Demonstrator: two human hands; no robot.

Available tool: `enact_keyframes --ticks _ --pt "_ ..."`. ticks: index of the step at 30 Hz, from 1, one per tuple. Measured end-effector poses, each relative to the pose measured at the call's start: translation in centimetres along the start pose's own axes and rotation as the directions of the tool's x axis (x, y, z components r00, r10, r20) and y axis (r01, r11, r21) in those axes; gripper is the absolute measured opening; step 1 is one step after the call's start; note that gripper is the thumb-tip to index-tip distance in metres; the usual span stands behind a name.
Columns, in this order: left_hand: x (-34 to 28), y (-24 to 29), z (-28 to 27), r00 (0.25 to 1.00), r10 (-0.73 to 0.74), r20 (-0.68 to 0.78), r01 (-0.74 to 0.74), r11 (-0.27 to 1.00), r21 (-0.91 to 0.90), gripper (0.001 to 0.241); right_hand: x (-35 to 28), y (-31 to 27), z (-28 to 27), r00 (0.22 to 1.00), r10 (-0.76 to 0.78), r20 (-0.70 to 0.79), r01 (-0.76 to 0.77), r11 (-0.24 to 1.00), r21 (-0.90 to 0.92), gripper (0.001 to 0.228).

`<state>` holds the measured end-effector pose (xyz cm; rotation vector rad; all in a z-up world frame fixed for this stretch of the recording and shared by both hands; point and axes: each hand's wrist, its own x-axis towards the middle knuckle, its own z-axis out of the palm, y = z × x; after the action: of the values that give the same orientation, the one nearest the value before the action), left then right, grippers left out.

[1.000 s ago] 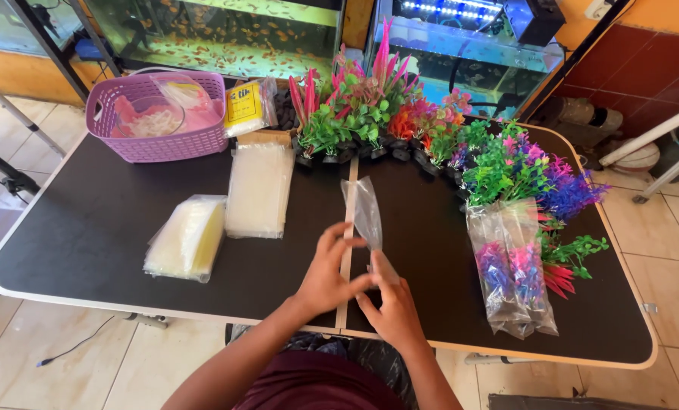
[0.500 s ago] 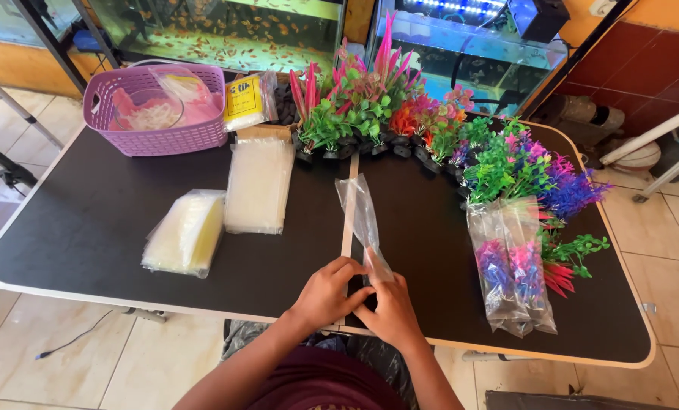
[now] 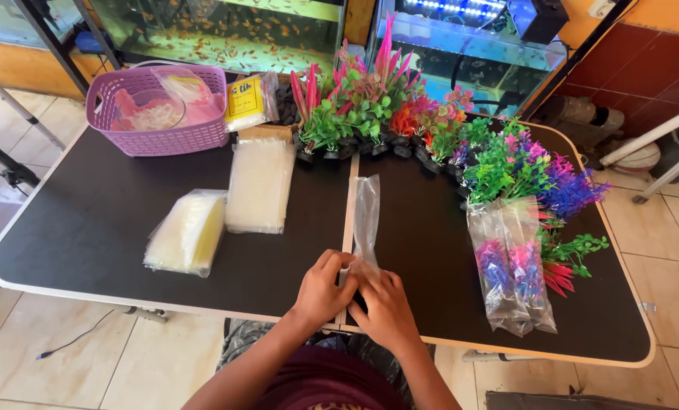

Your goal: Packaging artificial aquarium plants into individual plastic bags

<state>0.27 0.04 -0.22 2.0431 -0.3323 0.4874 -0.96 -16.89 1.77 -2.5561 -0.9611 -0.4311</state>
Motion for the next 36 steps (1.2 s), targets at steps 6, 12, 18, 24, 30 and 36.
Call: enact_keyframes --ticks 6,12,18,24,30,36 --pt "0.3 0.9 -0.4 0.996 0.084 -0.002 -0.084 0.996 -0.025 0.026 -0.8 1.0 0.1 0.993 0.118 -0.017 -0.106 0.941 0.322 0.033" --pt "0.4 1.1 -0.8 0.993 0.118 0.023 -0.118 0.993 -0.002 0.035 -0.6 1.1 -0.7 0.975 0.004 -0.222 0.081 0.923 0.376 0.023" --pt "0.7 0.5 -0.7 0.997 0.072 0.007 -0.072 0.994 -0.084 0.027 -0.5 -0.2 -2.8 0.955 0.218 -0.199 -0.046 0.776 0.629 0.015" --pt "1.1 -0.4 -0.3 1.000 -0.009 0.018 0.011 0.993 -0.120 0.021 2.9 7.1 -3.9 0.764 0.645 -0.010 -0.399 0.485 0.778 0.033" --pt "1.5 0.0 -0.5 0.999 0.008 0.049 -0.004 0.997 -0.082 0.014 11.6 18.8 -0.6 0.462 0.872 -0.162 -0.626 0.449 0.638 0.049" --pt "2.1 0.7 -1.0 0.998 0.013 0.059 -0.007 0.995 -0.102 0.014 17.1 24.1 -0.3 0.273 0.949 -0.156 -0.933 0.301 0.195 0.075"
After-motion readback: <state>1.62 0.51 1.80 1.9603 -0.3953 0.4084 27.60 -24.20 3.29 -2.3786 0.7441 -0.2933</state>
